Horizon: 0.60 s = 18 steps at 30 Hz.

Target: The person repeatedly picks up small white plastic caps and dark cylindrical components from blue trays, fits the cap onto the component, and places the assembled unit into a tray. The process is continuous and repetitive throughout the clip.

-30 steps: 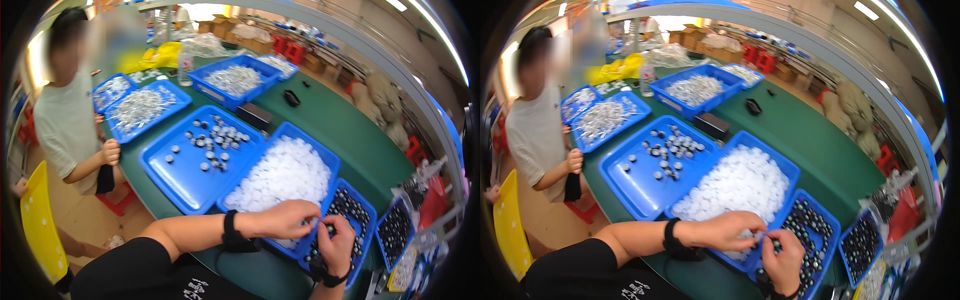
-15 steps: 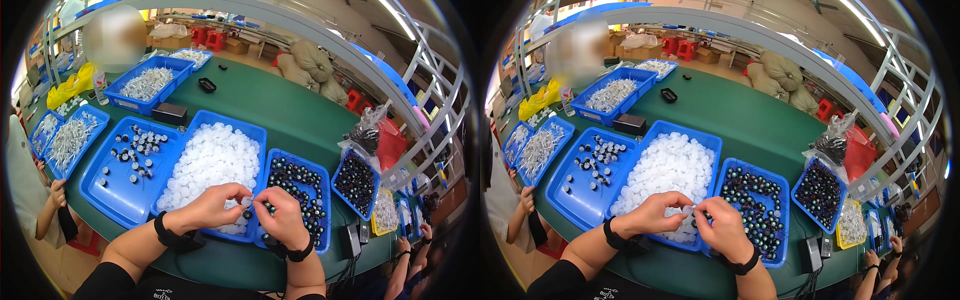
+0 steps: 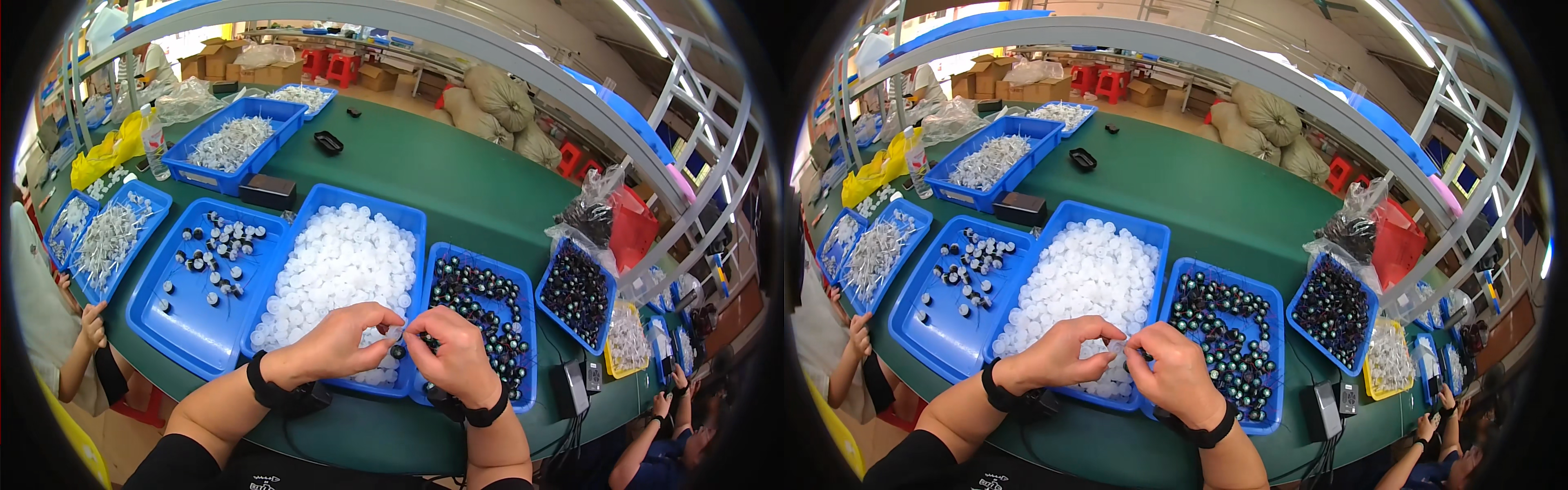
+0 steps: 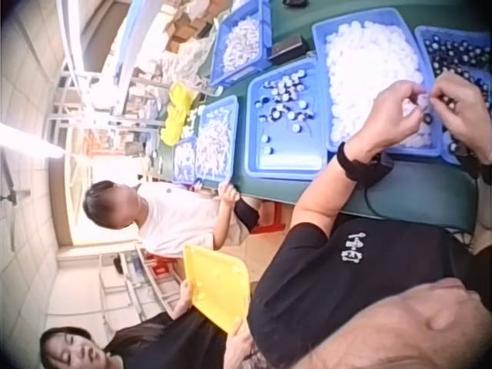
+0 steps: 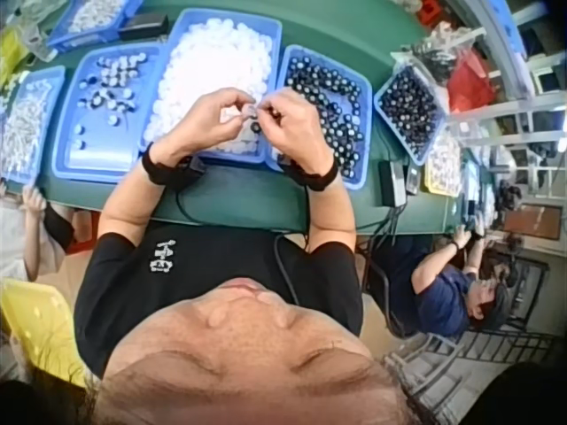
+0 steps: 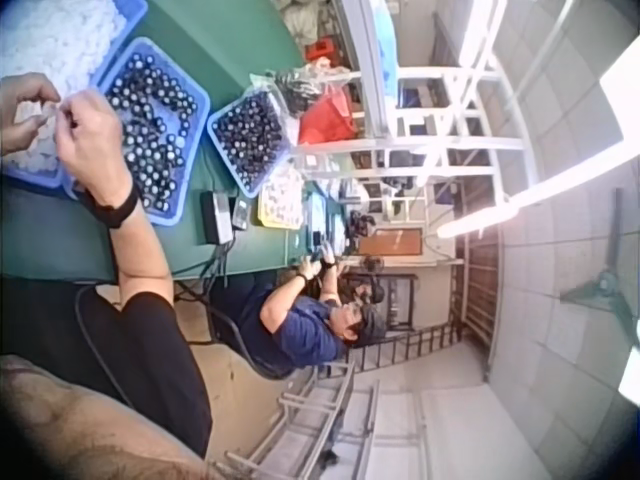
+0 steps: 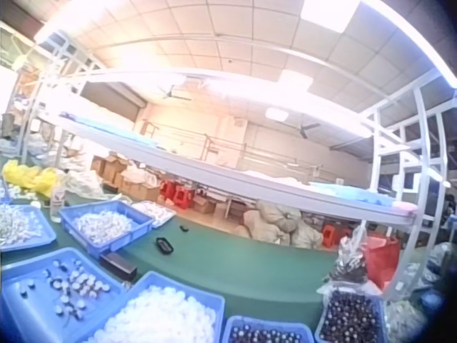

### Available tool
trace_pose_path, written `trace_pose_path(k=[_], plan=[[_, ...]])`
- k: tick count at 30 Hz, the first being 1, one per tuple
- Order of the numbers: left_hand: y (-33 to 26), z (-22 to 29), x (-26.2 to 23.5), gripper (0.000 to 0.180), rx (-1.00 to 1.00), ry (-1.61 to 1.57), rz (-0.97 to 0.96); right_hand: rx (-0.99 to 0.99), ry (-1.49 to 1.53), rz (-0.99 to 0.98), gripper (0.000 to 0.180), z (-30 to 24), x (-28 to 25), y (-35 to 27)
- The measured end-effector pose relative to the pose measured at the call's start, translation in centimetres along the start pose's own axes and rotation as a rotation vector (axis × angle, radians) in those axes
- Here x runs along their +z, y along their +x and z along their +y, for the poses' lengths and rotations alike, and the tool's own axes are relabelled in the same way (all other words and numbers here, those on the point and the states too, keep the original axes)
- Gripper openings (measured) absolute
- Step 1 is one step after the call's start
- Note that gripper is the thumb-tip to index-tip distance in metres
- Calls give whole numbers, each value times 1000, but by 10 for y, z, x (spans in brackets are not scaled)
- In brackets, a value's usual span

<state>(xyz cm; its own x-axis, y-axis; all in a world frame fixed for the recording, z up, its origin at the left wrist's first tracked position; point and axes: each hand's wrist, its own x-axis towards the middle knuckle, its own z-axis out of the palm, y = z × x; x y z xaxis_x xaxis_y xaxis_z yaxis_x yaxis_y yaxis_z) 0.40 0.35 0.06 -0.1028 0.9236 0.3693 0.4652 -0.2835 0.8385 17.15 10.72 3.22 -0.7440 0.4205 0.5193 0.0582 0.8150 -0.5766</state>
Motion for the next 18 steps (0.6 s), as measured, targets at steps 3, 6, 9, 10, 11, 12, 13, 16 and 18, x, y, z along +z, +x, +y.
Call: trace_pose_path(k=[3, 6, 9, 10, 11, 12, 13, 16, 18], plan=[[1, 0, 1, 27, 60, 56, 19, -20, -1, 10, 6, 1, 1, 0], [1, -2, 1, 27, 116, 79, 31, -40, -3, 28, 5, 3, 3, -1], [1, -1, 1, 27, 154, 95, 45, -38, -14, 30, 6, 3, 3, -1], [1, -1, 2, 27, 156, 94, 47, -34, -15, 29, 6, 3, 3, -1], [1, -1, 2, 27, 159, 94, 49, -31, -17, 29, 6, 3, 3, -1], [1, -1, 2, 27, 162, 94, 51, -38, -21, 29, 6, 3, 3, -1], [1, -1, 2, 27, 162, 91, 48, -44, -26, 29, 6, 4, 3, -1], [1, -1, 2, 27, 152, 86, 39, -39, -29, 22, 6, 4, 3, -2], [1, 1, 2, 27, 139, 90, 29, -34, -31, 20, 6, 3, 3, -2]])
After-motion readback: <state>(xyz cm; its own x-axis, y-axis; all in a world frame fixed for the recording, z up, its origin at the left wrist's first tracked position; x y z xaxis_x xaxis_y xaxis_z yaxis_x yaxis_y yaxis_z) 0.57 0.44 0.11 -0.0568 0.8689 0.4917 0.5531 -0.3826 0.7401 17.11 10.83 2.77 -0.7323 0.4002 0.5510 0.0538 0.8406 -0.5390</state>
